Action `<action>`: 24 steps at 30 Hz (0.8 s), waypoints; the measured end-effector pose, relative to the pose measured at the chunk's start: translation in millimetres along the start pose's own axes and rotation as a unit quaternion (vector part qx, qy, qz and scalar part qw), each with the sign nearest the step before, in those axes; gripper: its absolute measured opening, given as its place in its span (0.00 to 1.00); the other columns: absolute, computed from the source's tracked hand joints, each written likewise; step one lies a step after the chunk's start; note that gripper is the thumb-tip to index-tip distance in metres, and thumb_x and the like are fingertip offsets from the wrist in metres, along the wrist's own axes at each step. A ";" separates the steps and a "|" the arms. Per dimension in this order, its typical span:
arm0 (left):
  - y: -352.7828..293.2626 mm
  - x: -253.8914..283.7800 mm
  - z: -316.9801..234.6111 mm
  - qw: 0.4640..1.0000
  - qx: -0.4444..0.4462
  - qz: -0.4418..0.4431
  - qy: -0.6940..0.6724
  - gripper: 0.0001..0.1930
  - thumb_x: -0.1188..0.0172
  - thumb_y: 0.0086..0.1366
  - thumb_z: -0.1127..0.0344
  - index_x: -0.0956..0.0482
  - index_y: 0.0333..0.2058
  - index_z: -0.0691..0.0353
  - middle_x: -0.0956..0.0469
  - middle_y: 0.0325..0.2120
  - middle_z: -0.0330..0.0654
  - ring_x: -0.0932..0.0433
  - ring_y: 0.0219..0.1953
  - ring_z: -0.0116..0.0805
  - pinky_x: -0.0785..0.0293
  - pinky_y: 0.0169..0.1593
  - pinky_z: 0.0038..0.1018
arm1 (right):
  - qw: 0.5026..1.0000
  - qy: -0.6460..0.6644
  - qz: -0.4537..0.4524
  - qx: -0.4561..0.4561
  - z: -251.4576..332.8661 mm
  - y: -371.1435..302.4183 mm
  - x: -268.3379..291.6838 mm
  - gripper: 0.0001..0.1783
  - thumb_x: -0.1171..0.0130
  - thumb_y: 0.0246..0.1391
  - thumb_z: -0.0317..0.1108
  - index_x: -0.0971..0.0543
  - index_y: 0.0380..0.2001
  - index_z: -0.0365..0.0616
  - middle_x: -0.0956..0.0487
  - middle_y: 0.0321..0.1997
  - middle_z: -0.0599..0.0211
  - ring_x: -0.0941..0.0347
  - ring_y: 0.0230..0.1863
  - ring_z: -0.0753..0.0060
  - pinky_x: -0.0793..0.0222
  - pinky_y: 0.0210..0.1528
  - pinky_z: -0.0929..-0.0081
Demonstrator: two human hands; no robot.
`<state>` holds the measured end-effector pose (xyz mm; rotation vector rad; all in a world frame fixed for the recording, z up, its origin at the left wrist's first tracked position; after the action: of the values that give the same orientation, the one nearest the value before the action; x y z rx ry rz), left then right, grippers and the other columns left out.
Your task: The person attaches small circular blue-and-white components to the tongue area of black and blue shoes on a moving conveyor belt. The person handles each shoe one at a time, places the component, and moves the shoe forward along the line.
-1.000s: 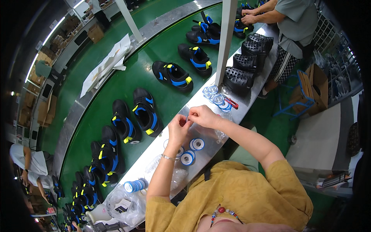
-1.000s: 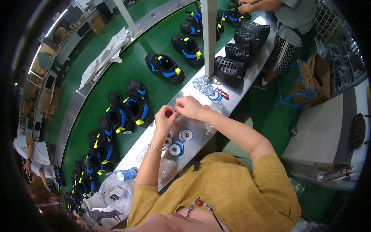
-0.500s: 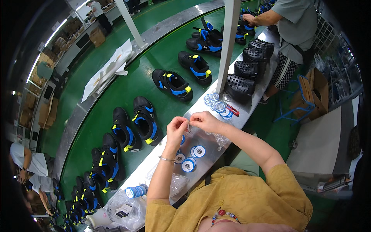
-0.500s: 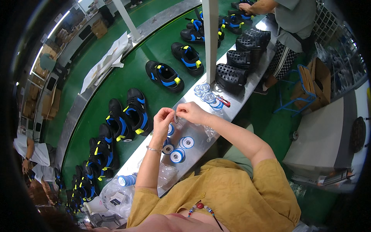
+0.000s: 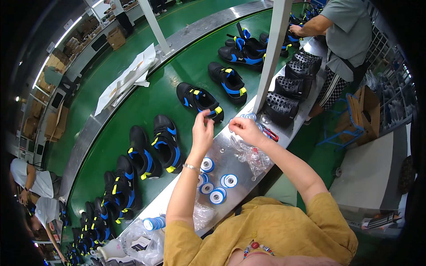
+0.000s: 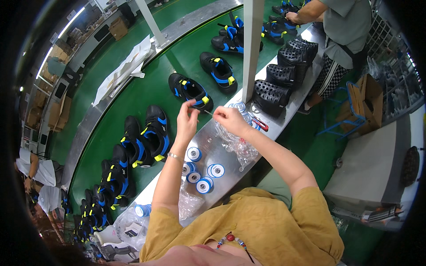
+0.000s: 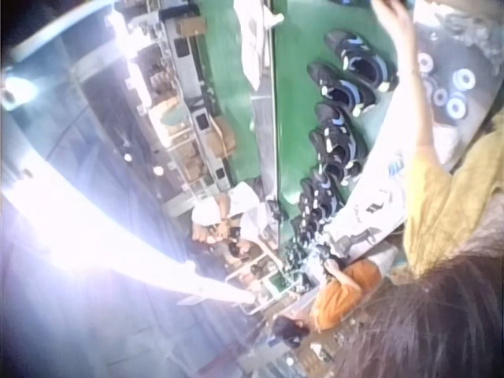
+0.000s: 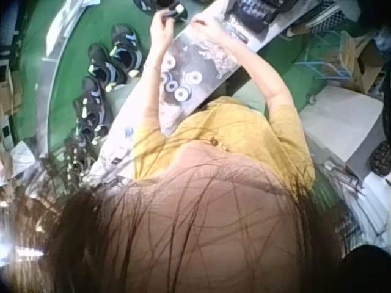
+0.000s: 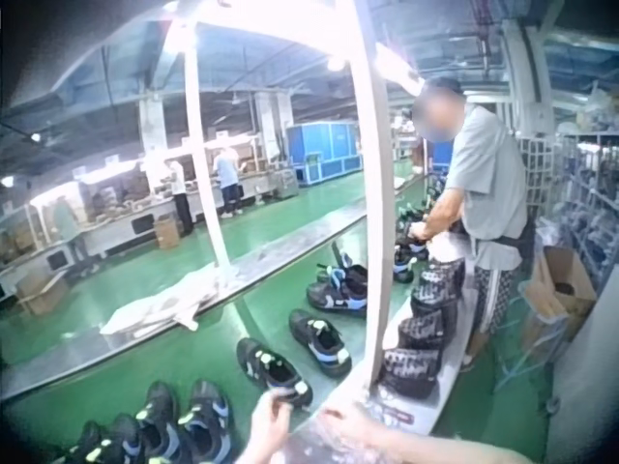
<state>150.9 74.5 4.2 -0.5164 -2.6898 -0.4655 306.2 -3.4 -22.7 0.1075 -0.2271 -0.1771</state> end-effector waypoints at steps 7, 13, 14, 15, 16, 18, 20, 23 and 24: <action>42.0 -22.5 34.5 0.989 -0.066 0.009 0.130 0.22 0.53 0.53 0.80 0.29 0.49 0.66 0.25 0.42 0.52 0.23 0.42 0.45 0.29 0.49 0.32 | 0.959 -0.227 -0.085 0.147 23.9 11.9 23.3 0.05 0.43 0.53 0.32 0.23 0.30 0.43 0.24 0.25 0.60 0.25 0.24 0.62 0.31 0.27 0.66; 0.6 6.0 30.5 0.997 0.004 -0.048 0.063 0.18 0.51 0.55 0.80 0.29 0.47 0.68 0.24 0.40 0.49 0.22 0.40 0.36 0.26 0.42 0.29 | 0.892 -0.397 -0.048 0.213 36.1 15.1 7.0 0.02 0.45 0.48 0.29 0.25 0.28 0.45 0.28 0.26 0.62 0.24 0.31 0.56 0.28 0.30 0.61; -7.6 6.5 24.8 0.995 0.029 -0.088 0.028 0.18 0.51 0.56 0.81 0.30 0.47 0.69 0.25 0.41 0.50 0.22 0.40 0.38 0.26 0.42 0.30 | 0.880 -0.418 -0.040 0.224 35.7 17.1 1.9 0.02 0.45 0.46 0.28 0.26 0.27 0.45 0.29 0.26 0.62 0.25 0.31 0.56 0.28 0.30 0.61; -14.7 10.5 22.9 0.990 0.017 -0.140 0.033 0.15 0.48 0.59 0.79 0.31 0.46 0.70 0.24 0.39 0.48 0.21 0.36 0.32 0.25 0.36 0.26 | 0.874 -0.426 -0.037 0.230 36.0 18.9 -3.7 0.03 0.45 0.43 0.27 0.27 0.26 0.46 0.28 0.26 0.63 0.25 0.32 0.57 0.28 0.30 0.61; -17.5 9.0 32.2 0.990 0.064 -0.127 -0.025 0.13 0.48 0.60 0.78 0.30 0.45 0.70 0.24 0.38 0.47 0.21 0.35 0.31 0.24 0.35 0.25 | 0.873 -0.428 -0.033 0.231 35.2 20.8 -7.3 0.03 0.45 0.44 0.27 0.26 0.26 0.46 0.28 0.27 0.63 0.25 0.32 0.57 0.28 0.30 0.61; -21.7 3.2 47.9 0.973 0.156 -0.100 -0.139 0.11 0.47 0.61 0.76 0.30 0.43 0.69 0.23 0.35 0.46 0.20 0.32 0.31 0.24 0.33 0.23 | 0.871 -0.432 -0.025 0.234 33.1 25.2 -13.1 0.03 0.46 0.45 0.28 0.26 0.27 0.46 0.28 0.27 0.63 0.25 0.32 0.58 0.28 0.30 0.61; -23.4 -3.1 48.9 0.951 0.205 -0.071 -0.218 0.07 0.47 0.63 0.75 0.29 0.40 0.70 0.23 0.33 0.45 0.20 0.30 0.31 0.23 0.32 0.22 | 0.875 -0.422 -0.009 0.237 30.2 27.3 -21.3 0.04 0.45 0.45 0.28 0.25 0.28 0.46 0.28 0.27 0.63 0.25 0.32 0.57 0.28 0.31 0.61; -23.3 -7.8 48.3 0.933 0.226 -0.050 -0.275 0.07 0.47 0.64 0.74 0.29 0.39 0.72 0.22 0.33 0.47 0.19 0.31 0.32 0.22 0.33 0.22 | 0.882 -0.405 0.016 0.240 32.0 29.6 -33.0 0.04 0.45 0.46 0.30 0.25 0.28 0.47 0.27 0.28 0.63 0.24 0.33 0.57 0.28 0.31 0.61; -23.5 -8.0 46.7 0.936 0.222 -0.052 -0.270 0.07 0.46 0.64 0.74 0.28 0.39 0.71 0.21 0.33 0.46 0.19 0.31 0.31 0.22 0.33 0.22 | 0.884 -0.400 0.026 0.241 32.9 29.7 -38.5 0.04 0.45 0.46 0.30 0.25 0.28 0.47 0.27 0.28 0.63 0.24 0.33 0.57 0.28 0.31 0.61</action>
<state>135.0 69.3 -46.0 -0.4114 -3.2114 0.3175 266.5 30.0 4.7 0.5279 -1.1032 -0.0983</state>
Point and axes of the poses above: each hand's wrist, its own y-axis towards the middle knuckle, its own x-axis out of the back of the hand, z = x × y, the point moved 6 cm from there along y, towards the middle knuckle
